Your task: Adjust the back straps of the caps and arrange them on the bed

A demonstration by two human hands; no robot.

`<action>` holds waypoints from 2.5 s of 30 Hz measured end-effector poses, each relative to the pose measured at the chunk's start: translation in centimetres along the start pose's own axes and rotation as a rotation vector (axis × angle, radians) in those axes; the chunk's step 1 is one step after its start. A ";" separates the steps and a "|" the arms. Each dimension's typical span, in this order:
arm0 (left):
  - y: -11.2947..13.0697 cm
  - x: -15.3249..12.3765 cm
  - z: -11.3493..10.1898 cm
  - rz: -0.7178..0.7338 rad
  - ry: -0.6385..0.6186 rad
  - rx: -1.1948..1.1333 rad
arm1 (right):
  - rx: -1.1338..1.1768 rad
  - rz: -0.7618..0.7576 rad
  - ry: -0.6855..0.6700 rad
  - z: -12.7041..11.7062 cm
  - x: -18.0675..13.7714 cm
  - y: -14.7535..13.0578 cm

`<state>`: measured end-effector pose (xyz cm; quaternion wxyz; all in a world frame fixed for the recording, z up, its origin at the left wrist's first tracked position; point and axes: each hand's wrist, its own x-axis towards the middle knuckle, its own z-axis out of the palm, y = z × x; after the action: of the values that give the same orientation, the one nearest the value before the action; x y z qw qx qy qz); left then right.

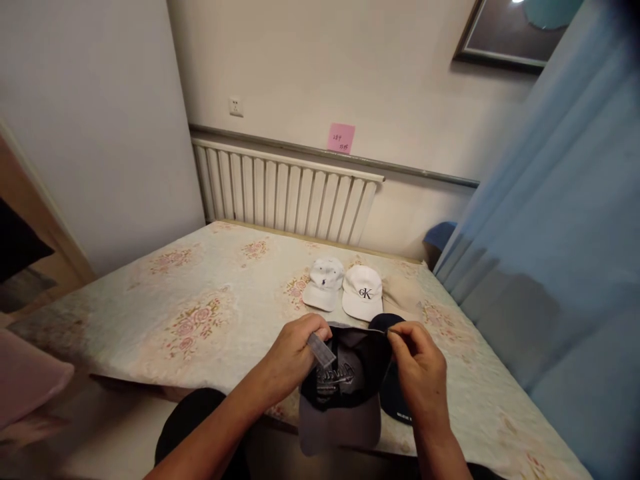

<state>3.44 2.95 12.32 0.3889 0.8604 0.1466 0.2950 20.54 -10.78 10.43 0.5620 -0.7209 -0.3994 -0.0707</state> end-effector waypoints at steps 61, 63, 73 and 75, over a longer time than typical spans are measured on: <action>-8.8 -1.3 8.8 -0.438 -0.243 -0.405 | 0.845 0.761 -0.347 6.3 -4.2 8.0; -8.9 -1.4 8.7 -0.428 -0.238 -0.365 | 0.843 0.763 -0.342 6.2 -4.2 7.9; -8.8 -1.8 8.6 -0.497 -0.248 -0.351 | 0.836 0.766 -0.351 6.4 -4.3 7.4; -8.6 -1.8 8.6 -0.516 -0.248 -0.339 | 0.838 0.765 -0.358 6.4 -4.3 7.3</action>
<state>7.17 2.74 0.63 0.6034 0.7473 0.2597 0.0999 20.22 -7.76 0.23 0.7081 -0.5309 -0.1938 0.4232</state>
